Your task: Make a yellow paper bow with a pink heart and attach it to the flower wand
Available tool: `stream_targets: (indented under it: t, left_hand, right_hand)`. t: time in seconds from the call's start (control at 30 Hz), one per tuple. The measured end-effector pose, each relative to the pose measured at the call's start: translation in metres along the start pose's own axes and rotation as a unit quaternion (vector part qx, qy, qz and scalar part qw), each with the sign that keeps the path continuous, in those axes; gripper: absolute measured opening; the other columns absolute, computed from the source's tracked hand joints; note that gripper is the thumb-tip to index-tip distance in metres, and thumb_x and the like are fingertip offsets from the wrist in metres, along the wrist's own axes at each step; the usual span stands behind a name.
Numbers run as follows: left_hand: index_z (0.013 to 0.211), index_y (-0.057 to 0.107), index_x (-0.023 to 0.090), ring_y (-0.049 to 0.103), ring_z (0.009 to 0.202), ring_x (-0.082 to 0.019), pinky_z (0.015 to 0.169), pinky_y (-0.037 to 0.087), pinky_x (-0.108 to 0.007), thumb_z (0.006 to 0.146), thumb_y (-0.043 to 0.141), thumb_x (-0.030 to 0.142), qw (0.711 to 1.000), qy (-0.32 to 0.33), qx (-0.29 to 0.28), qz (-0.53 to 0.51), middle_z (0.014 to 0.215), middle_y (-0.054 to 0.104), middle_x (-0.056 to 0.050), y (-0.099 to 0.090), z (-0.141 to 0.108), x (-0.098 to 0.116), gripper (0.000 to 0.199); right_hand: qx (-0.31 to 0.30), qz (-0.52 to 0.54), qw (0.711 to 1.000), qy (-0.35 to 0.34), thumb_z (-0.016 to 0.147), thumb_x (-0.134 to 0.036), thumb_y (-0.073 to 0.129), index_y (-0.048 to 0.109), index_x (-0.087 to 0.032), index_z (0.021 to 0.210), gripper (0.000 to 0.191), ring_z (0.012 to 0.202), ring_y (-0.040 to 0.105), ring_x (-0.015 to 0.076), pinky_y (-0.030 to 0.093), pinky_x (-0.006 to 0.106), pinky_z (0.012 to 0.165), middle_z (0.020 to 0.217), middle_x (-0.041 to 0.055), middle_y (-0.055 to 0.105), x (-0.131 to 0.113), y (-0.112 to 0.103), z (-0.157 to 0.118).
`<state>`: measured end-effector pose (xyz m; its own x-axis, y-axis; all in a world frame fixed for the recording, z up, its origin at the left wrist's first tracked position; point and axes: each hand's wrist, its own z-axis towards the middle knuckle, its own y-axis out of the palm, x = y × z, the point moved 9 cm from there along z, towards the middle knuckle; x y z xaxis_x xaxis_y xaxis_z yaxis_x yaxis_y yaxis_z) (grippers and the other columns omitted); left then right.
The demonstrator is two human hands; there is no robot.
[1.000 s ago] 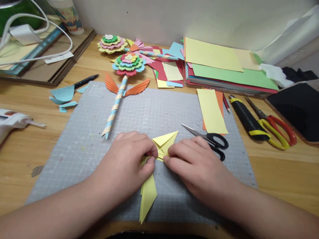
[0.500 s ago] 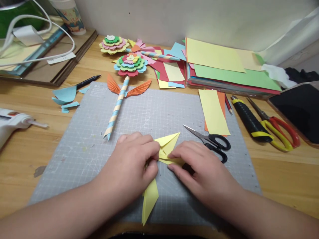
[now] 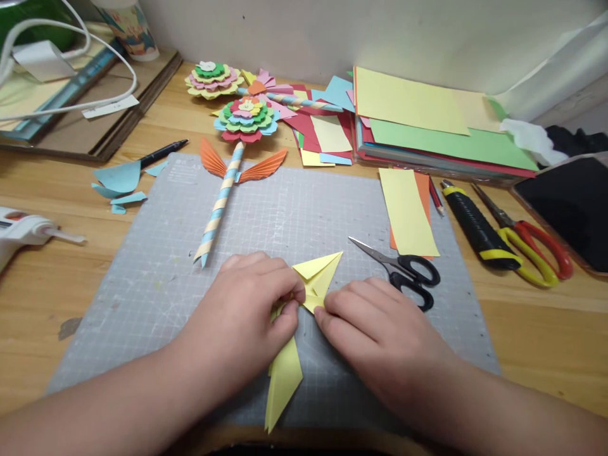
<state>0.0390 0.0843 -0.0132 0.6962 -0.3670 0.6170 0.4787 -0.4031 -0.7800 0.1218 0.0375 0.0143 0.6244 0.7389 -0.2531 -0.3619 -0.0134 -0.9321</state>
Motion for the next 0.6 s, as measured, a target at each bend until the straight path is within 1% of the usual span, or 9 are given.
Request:
stream_targets:
  t: [0.07,0.2,0.27,0.33,0.4,0.47,0.6]
  left_hand:
    - [0.075,0.060,0.022,0.053,0.077,-0.019,0.073,0.035,-0.037,0.076,0.054,0.010,1.000,-0.005,0.000,0.001,0.074,0.063,0.003,0.000,0.000,-0.001,0.013]
    - [0.076,0.059,0.021,0.054,0.078,-0.019,0.073,0.036,-0.037,0.077,0.053,0.011,1.000,-0.010,-0.008,-0.003,0.075,0.063,0.002,-0.001,-0.002,-0.001,0.012]
    - [0.077,0.059,0.022,0.054,0.079,-0.019,0.074,0.036,-0.037,0.078,0.053,0.011,1.000,-0.012,-0.012,-0.006,0.076,0.063,0.002,-0.001,-0.002,-0.001,0.013]
    - [0.078,0.060,0.022,0.054,0.079,-0.019,0.075,0.037,-0.038,0.078,0.053,0.011,1.000,-0.014,-0.011,-0.007,0.077,0.063,0.001,-0.001,-0.003,-0.002,0.013]
    - [0.078,0.059,0.021,0.054,0.080,-0.019,0.075,0.038,-0.038,0.078,0.052,0.011,1.000,-0.016,-0.008,-0.006,0.077,0.062,0.001,-0.001,-0.003,-0.003,0.012]
    - [0.077,0.059,0.020,0.053,0.079,-0.020,0.075,0.039,-0.038,0.079,0.052,0.012,1.000,-0.021,-0.008,-0.006,0.077,0.061,0.000,-0.001,-0.002,-0.004,0.011]
    - [0.077,0.059,0.020,0.052,0.080,-0.020,0.074,0.040,-0.038,0.081,0.050,0.013,0.999,-0.028,0.000,-0.019,0.080,0.058,-0.002,0.000,-0.002,-0.006,0.013]
  right_hand:
    - [-0.004,-0.003,1.000,0.004,0.089,-0.008,0.047,0.065,-0.014,0.074,0.024,0.068,0.047,0.0191,0.035,0.034,0.061,0.078,0.0081,0.064,-0.001,0.001,-0.001]
    - [-0.022,0.005,1.000,0.018,0.092,-0.010,0.046,0.067,-0.013,0.083,0.023,0.076,0.054,0.0206,0.041,0.035,0.065,0.085,0.0095,0.067,0.002,0.005,-0.003]
    - [-0.016,0.021,0.999,0.021,0.094,-0.011,0.043,0.067,-0.012,0.087,0.025,0.077,0.057,0.0206,0.043,0.035,0.066,0.086,0.0099,0.067,0.003,0.004,-0.004]
    - [-0.005,0.041,0.999,0.031,0.094,-0.012,0.042,0.068,-0.011,0.094,0.026,0.078,0.058,0.0206,0.045,0.034,0.067,0.088,0.0101,0.068,0.006,0.002,-0.005]
    - [0.000,0.055,0.998,0.044,0.095,-0.012,0.042,0.066,-0.009,0.105,0.026,0.080,0.059,0.0212,0.046,0.035,0.069,0.090,0.0107,0.068,0.009,0.002,-0.006]
    - [-0.008,0.061,0.997,0.052,0.095,-0.013,0.041,0.064,-0.009,0.112,0.028,0.080,0.059,0.0216,0.047,0.036,0.070,0.090,0.0110,0.068,0.011,0.005,-0.006]
    - [-0.040,0.075,0.995,0.057,0.097,-0.015,0.038,0.064,-0.012,0.114,0.031,0.081,0.058,0.0211,0.046,0.036,0.070,0.091,0.0101,0.068,0.012,0.011,-0.006]
